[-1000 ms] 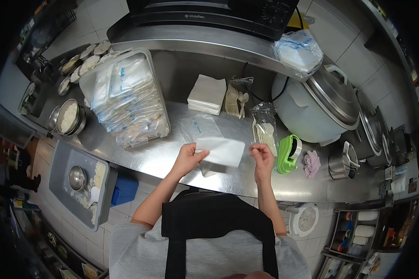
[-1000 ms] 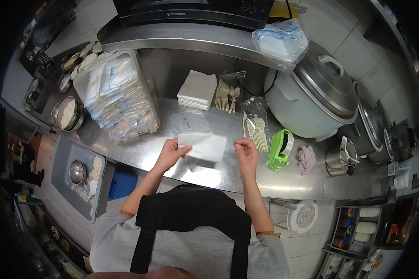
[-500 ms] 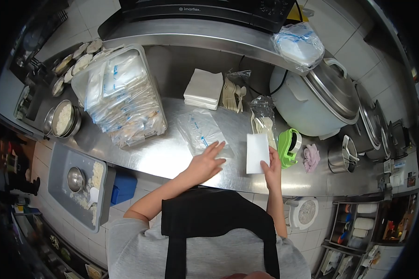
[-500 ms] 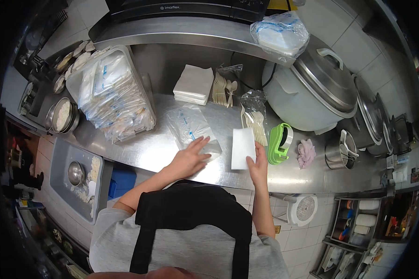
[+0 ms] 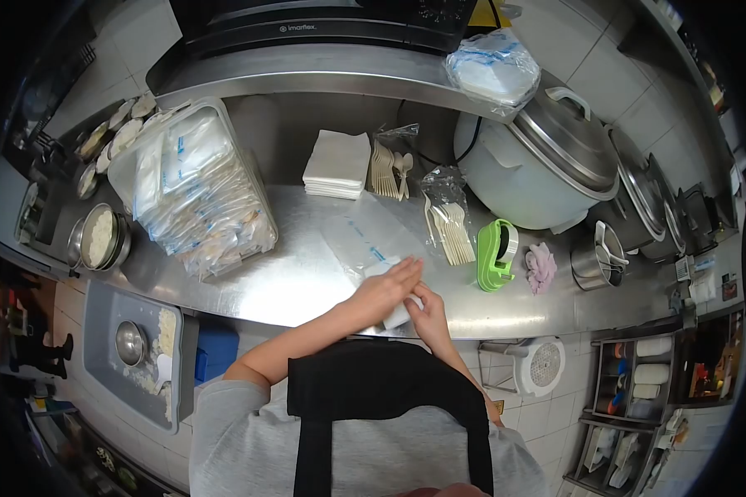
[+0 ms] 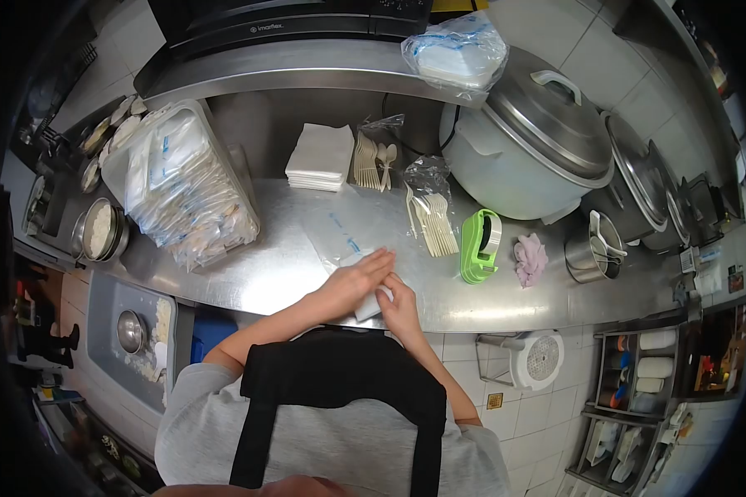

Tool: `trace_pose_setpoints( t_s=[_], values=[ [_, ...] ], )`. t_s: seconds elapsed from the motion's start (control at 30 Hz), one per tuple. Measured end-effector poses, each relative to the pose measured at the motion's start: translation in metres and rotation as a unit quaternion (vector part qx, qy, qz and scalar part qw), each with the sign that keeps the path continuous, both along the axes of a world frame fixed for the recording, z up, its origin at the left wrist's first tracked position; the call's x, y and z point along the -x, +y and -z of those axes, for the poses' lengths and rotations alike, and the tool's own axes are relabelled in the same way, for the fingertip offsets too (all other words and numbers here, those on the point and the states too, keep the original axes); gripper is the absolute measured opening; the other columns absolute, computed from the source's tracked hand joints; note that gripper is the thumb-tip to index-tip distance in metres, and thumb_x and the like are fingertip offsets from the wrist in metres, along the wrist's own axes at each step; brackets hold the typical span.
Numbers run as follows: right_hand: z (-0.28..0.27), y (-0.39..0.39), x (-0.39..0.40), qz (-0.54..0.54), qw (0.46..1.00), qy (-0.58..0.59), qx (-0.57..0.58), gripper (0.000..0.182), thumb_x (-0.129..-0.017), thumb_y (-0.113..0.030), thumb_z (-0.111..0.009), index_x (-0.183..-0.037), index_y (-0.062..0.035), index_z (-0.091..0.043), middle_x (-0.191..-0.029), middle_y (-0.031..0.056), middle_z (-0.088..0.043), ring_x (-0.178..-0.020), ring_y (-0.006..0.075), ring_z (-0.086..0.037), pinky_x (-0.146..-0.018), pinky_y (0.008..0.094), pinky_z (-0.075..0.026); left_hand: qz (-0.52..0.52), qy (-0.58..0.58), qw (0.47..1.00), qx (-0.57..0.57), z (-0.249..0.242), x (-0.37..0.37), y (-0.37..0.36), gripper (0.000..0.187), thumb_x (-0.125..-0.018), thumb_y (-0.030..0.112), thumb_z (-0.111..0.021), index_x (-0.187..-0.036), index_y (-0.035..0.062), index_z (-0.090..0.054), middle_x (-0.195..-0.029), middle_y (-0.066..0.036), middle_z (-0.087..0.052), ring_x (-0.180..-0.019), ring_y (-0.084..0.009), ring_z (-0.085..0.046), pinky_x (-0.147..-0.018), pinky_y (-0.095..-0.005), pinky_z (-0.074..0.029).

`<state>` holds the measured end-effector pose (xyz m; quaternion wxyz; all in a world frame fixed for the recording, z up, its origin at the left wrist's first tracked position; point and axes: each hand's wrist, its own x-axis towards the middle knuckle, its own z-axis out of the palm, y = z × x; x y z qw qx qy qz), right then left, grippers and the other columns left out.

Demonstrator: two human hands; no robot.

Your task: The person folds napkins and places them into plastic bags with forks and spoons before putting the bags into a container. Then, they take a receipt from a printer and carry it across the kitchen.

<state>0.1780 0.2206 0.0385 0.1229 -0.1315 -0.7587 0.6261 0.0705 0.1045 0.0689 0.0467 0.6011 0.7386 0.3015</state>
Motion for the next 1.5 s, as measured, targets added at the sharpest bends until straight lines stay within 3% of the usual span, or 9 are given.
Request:
trace_pose_setpoints(
  t_s=[0.17,0.3,0.37,0.53,0.7,0.83,0.93,1.1,1.5],
  values=[
    [-0.001,-0.010,0.019,0.057,0.886,0.020,0.459,0.028,-0.077,0.002,-0.052,-0.105,0.0072,-0.053,-0.094,0.0081,-0.059,-0.093,0.0164,-0.055,-0.078,0.0271,-0.042,0.012,0.016,1.000,-0.009,-0.013,-0.015,-0.001,0.056,-0.071,-0.007,-0.050,-0.125,-0.0037,-0.040,-0.134,-0.016,-0.037,-0.126,-0.0282,-0.034,-0.086,-0.0331,-0.048],
    [0.000,-0.005,0.029,0.016,0.930,-0.005,0.367,0.034,-0.077,0.005,-0.050,-0.111,0.0070,-0.053,-0.102,0.0108,-0.058,-0.097,0.0175,-0.054,-0.085,0.0272,-0.041,-0.046,0.003,0.999,-0.023,-0.021,-0.007,-0.011,0.059,-0.068,-0.009,-0.050,-0.125,-0.0033,-0.040,-0.136,-0.016,-0.035,-0.127,-0.0285,-0.032,-0.085,-0.0332,-0.048],
    [-0.018,-0.005,0.024,0.019,0.992,0.021,0.120,0.039,-0.076,0.007,-0.049,-0.115,0.0065,-0.052,-0.114,0.0146,-0.054,-0.104,0.0193,-0.052,-0.092,0.0280,-0.038,-0.088,0.000,0.996,-0.019,-0.025,0.007,-0.018,0.059,-0.068,-0.009,-0.050,-0.125,-0.0032,-0.040,-0.136,-0.016,-0.035,-0.127,-0.0288,-0.032,-0.085,-0.0329,-0.048],
    [-0.035,-0.017,0.021,0.003,0.994,0.090,0.057,0.038,-0.075,0.009,-0.048,-0.113,0.0080,-0.053,-0.120,0.0182,-0.050,-0.113,0.0204,-0.046,-0.097,0.0288,-0.033,-0.169,0.049,0.983,-0.057,-0.020,0.019,-0.025,0.057,-0.068,-0.009,-0.049,-0.125,-0.0031,-0.041,-0.136,-0.014,-0.036,-0.125,-0.0283,-0.035,-0.082,-0.0317,-0.050],
    [-0.030,-0.018,0.038,-0.032,0.957,-0.105,0.267,0.041,-0.082,0.003,-0.047,-0.122,0.0050,-0.045,-0.122,0.0149,-0.049,-0.110,0.0194,-0.047,-0.097,0.0279,-0.034,-0.117,0.041,0.990,-0.061,-0.031,-0.001,-0.023,0.059,-0.068,-0.007,-0.052,-0.126,-0.0014,-0.040,-0.135,-0.013,-0.037,-0.125,-0.0276,-0.036,-0.077,-0.0306,-0.052],
    [-0.018,-0.026,0.054,-0.032,0.883,0.024,0.469,0.038,-0.087,-0.005,-0.045,-0.125,0.0006,-0.044,-0.124,0.0100,-0.047,-0.111,0.0170,-0.044,-0.094,0.0260,-0.035,-0.068,0.063,0.993,-0.068,-0.023,-0.016,-0.018,0.062,-0.066,-0.005,-0.054,-0.126,-0.0014,-0.039,-0.136,-0.013,-0.036,-0.127,-0.0261,-0.033,-0.076,-0.0294,-0.052],
    [-0.004,-0.024,0.068,0.016,0.916,-0.002,0.402,0.040,-0.085,-0.009,-0.047,-0.125,-0.0019,-0.045,-0.125,0.0061,-0.045,-0.114,0.0162,-0.041,-0.093,0.0262,-0.035,-0.051,0.048,0.997,-0.043,-0.025,-0.023,-0.020,0.063,-0.066,-0.005,-0.054,-0.127,-0.0020,-0.039,-0.137,-0.013,-0.034,-0.127,-0.0264,-0.033,-0.076,-0.0290,-0.052],
    [0.040,-0.010,0.087,-0.041,0.992,0.114,-0.022,0.043,-0.078,-0.006,-0.052,-0.121,-0.0031,-0.048,-0.118,0.0083,-0.050,-0.108,0.0185,-0.046,-0.092,0.0278,-0.036,-0.046,0.062,0.997,-0.031,-0.021,-0.029,-0.023,0.069,-0.065,-0.006,-0.054,-0.130,-0.0013,-0.034,-0.140,-0.010,-0.029,-0.128,-0.0268,-0.031,-0.074,-0.0279,-0.053],
    [0.076,-0.004,0.095,-0.087,0.992,0.072,-0.055,0.043,-0.070,0.000,-0.056,-0.112,-0.0024,-0.053,-0.106,0.0115,-0.057,-0.099,0.0206,-0.052,-0.089,0.0291,-0.039,-0.007,0.126,0.991,-0.038,0.023,-0.037,-0.015,0.055,-0.077,0.004,-0.047,-0.130,0.0004,-0.035,-0.140,-0.011,-0.029,-0.128,-0.0250,-0.031,-0.071,-0.0263,-0.053]
  ],
)
